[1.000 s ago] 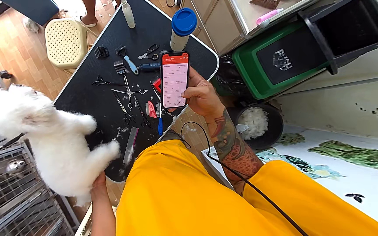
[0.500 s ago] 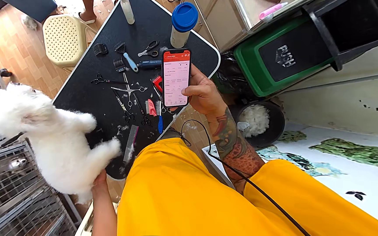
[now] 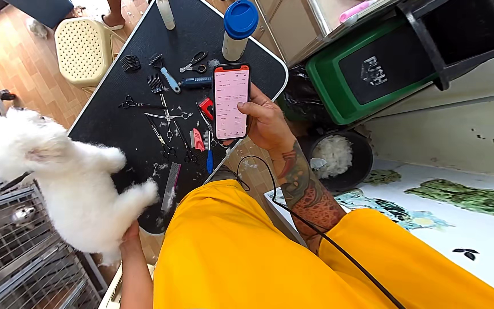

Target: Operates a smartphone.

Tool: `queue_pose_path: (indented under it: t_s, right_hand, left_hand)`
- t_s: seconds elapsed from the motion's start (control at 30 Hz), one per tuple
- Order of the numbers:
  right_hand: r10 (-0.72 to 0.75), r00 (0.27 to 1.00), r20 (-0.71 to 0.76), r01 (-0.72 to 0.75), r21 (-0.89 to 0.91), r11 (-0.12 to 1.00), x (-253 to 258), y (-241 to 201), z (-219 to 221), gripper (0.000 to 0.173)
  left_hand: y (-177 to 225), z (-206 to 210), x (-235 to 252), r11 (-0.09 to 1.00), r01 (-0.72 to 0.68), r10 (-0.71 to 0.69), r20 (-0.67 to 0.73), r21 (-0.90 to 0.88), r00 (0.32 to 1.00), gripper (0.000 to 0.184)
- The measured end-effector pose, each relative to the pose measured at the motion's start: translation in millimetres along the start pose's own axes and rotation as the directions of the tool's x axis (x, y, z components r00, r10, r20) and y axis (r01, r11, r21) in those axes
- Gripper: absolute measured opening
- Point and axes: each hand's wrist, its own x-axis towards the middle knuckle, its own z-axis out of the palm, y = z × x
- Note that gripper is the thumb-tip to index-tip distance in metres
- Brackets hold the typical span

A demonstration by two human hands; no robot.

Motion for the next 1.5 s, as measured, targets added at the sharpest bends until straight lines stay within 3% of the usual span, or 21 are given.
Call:
queue_pose_path:
  t_s: [0.4,0.9,1.17,1.5]
  right_hand:
    - [-0.085,0.986,0.142,0.084,0.017,0.996,-17.1,9.0,-9.0,0.074]
    - [-0.086,0.976,0.199,0.091,-0.013,0.996,-4.1,-5.2,1.6,0.088]
    - [-0.089,0.975,0.203,0.096,-0.024,0.995,-4.0,-6.1,2.1,0.089]
    - [-0.049,0.99,0.131,0.054,-0.033,0.998,-4.2,-6.4,4.1,0.064]
  left_hand:
    - [-0.9,4.1,-1.8,0.999,-0.007,0.009,-0.065,0.035,0.998,0.047]
    - [-0.2,-1.5,2.9,0.999,-0.002,0.004,-0.049,0.038,0.999,0.044]
    - [-0.6,-0.8,3.5,1.0,-0.005,0.006,-0.055,0.019,0.998,0.044]
    - [-3.0,0.0,4.1,0.999,-0.017,0.019,-0.054,0.04,0.998,0.046]
